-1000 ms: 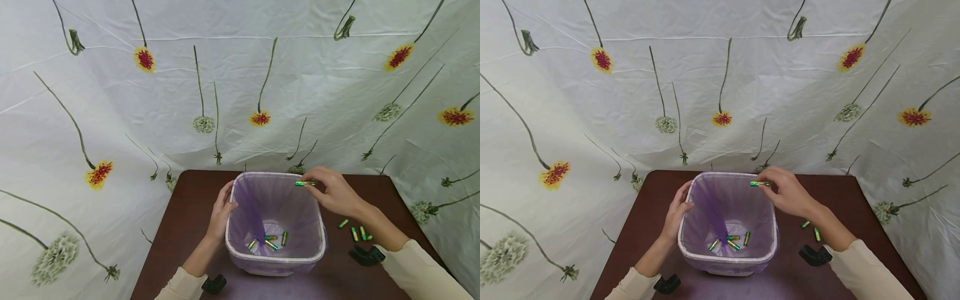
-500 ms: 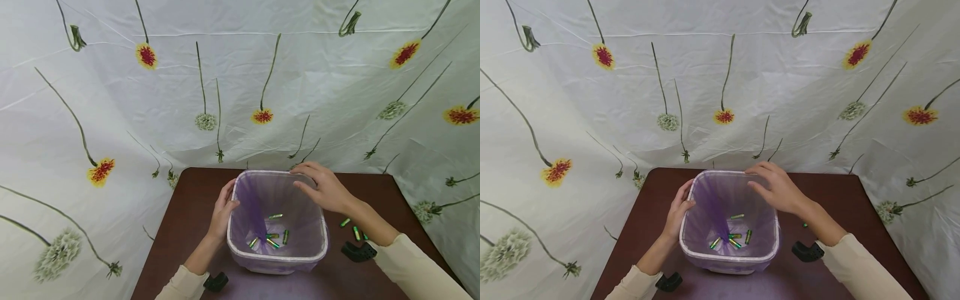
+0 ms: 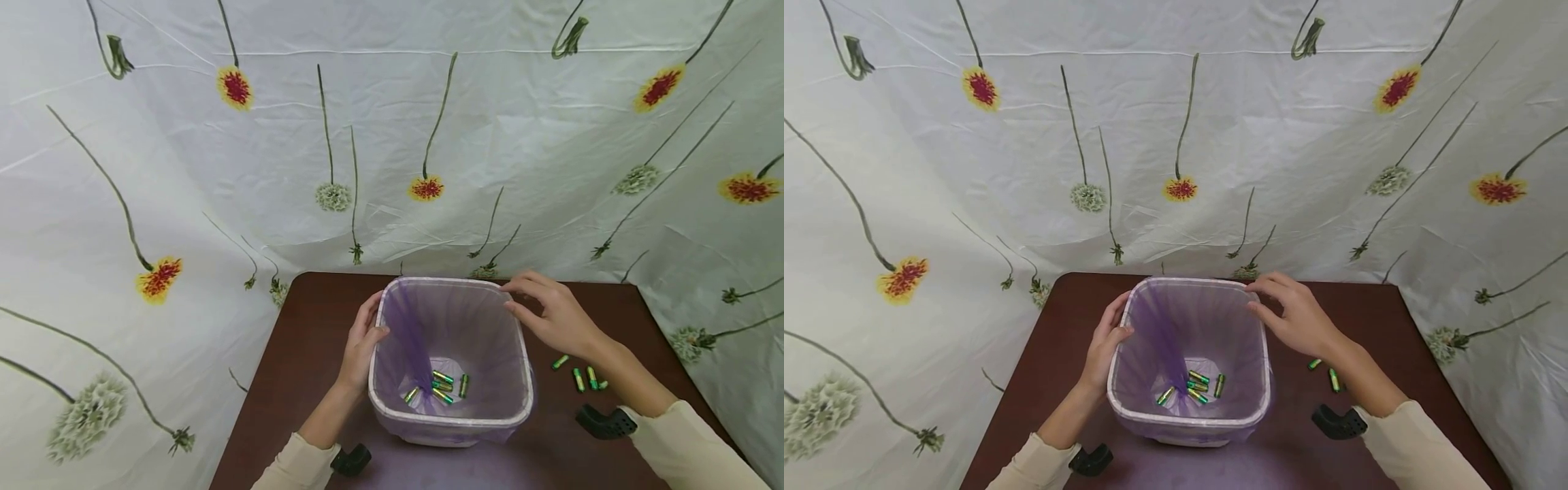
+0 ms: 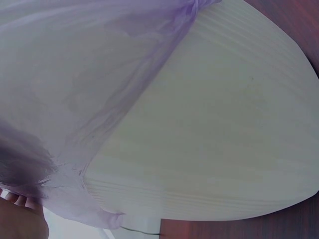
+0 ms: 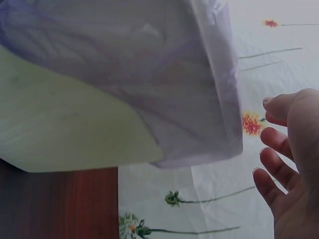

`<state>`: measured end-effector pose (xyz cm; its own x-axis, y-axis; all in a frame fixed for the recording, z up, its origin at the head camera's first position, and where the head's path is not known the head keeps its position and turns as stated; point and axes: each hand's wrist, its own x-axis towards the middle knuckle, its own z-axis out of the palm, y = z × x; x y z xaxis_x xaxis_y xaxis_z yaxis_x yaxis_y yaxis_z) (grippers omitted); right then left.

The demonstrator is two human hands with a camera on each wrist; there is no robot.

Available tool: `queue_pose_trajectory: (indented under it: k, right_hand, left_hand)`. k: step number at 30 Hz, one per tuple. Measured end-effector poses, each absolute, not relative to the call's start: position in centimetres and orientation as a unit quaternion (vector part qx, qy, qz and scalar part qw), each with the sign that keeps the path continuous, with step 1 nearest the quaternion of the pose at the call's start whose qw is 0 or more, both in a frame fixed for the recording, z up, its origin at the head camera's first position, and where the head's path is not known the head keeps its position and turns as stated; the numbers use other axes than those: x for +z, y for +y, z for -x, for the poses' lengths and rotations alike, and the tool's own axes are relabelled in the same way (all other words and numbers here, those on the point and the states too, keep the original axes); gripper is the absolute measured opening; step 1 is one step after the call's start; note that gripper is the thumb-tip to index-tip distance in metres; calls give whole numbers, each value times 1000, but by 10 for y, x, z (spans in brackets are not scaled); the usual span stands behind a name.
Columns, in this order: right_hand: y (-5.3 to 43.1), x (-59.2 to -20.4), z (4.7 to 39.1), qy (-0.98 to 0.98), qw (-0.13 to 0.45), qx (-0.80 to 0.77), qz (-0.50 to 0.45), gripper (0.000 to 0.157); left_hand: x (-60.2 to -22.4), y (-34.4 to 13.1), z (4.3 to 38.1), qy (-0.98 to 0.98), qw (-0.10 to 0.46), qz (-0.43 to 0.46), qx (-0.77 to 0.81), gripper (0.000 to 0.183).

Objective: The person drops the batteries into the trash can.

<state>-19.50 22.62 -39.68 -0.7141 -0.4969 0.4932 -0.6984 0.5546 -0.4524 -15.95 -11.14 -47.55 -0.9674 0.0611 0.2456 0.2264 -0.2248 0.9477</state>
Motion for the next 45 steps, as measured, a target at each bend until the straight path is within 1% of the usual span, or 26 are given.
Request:
queue_pose_trajectory:
  k: [3, 9, 15, 22, 35, 45]
  right_hand:
    - [233, -399, 193, -871, 156, 325, -334, 25]
    - [247, -402, 193, -879, 159, 324, -310, 29]
    - [259, -406, 193, -881, 178, 325, -295, 32]
    - [274, -411, 194, -889, 178, 322, -272, 30]
    - [301, -433, 188, -905, 166, 320, -225, 30]
    - [325, -458, 178, -918, 173, 310, -176, 27]
  left_hand:
    - [-475, -112, 159, -620, 55, 114, -774, 64]
    - [-475, -113, 158, -618, 55, 114, -776, 64]
    - [-475, -114, 158, -617, 55, 115, -777, 64]
    - [-474, -115, 158, -613, 58, 116, -779, 65]
    - [-476, -114, 157, -614, 55, 115, -779, 64]
    - [-475, -111, 159, -613, 56, 121, -779, 63]
